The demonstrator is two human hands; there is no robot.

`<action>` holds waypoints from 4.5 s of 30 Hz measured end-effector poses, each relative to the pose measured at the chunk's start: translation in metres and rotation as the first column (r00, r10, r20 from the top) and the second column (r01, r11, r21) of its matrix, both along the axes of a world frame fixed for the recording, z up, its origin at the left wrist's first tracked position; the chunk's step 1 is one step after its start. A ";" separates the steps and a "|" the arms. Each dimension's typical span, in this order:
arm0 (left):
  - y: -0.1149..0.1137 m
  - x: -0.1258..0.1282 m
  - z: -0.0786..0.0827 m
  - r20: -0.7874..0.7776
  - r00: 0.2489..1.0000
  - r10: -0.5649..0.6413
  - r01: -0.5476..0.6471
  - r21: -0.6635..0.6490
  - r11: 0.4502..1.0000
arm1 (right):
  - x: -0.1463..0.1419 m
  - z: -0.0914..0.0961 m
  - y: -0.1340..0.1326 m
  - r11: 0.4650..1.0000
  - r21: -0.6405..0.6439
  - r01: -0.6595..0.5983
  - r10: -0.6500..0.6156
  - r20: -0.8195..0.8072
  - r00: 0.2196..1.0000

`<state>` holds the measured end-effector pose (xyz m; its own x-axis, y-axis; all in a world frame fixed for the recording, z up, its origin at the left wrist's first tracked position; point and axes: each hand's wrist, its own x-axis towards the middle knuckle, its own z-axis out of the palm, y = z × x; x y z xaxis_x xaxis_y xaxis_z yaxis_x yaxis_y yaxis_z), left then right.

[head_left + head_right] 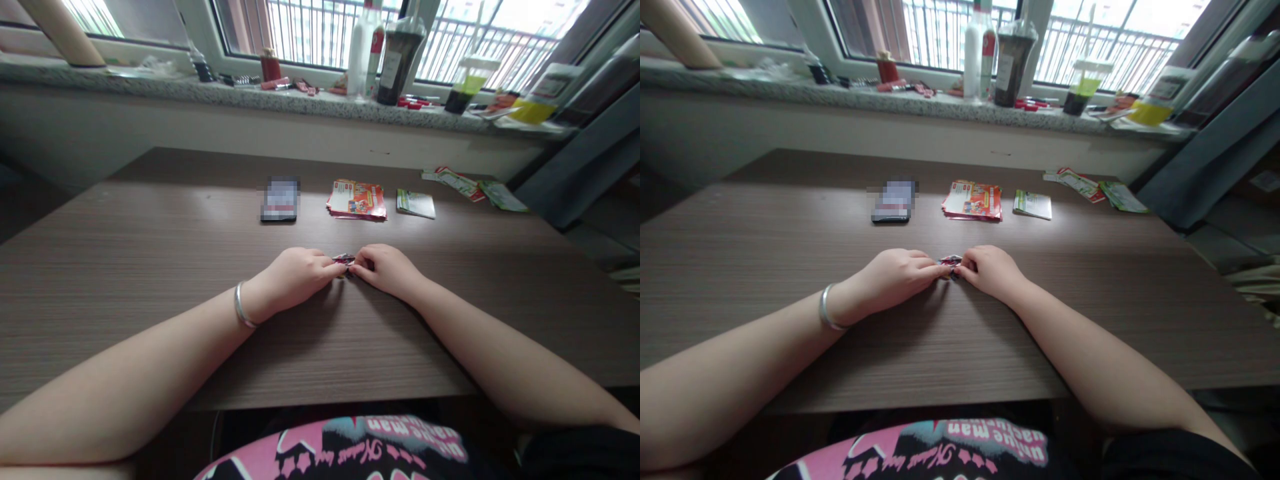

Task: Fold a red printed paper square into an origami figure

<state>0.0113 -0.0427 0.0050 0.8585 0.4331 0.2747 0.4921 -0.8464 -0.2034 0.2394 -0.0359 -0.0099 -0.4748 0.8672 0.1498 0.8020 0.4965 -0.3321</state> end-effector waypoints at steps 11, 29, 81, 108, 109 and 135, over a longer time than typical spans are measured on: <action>-0.001 0.003 0.003 -0.049 0.999 -0.023 0.024 0.026 0.999 | -0.003 0.009 0.003 1.000 -0.020 0.000 0.003 0.121 0.993; -0.009 0.009 0.000 -0.050 0.997 0.063 -0.063 0.000 0.998 | -0.004 0.012 0.001 0.986 -0.103 0.130 -0.120 0.095 0.988; -0.015 0.015 0.002 -0.106 0.989 0.105 -0.117 -0.109 0.987 | -0.004 0.032 -0.031 0.996 0.077 -0.054 0.022 0.374 0.927; -0.017 0.006 0.022 -0.143 0.973 0.180 -0.204 -0.175 0.963 | 0.005 0.030 -0.029 0.993 0.115 -0.030 -0.008 0.313 0.950; -0.017 0.005 0.022 -0.141 0.975 0.174 -0.197 -0.172 0.965 | 0.005 0.030 -0.028 0.992 0.117 -0.040 0.001 0.318 0.948; -0.013 0.006 0.012 -0.108 0.985 0.136 -0.152 -0.157 0.976 | 0.009 0.020 -0.020 0.985 0.151 -0.088 0.048 0.251 0.967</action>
<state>0.0173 -0.0557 0.0170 0.8029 0.5861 0.1091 0.5959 -0.7941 -0.1195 0.2484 -0.0562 0.0097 -0.5711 0.8061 0.1550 0.8115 0.5829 -0.0410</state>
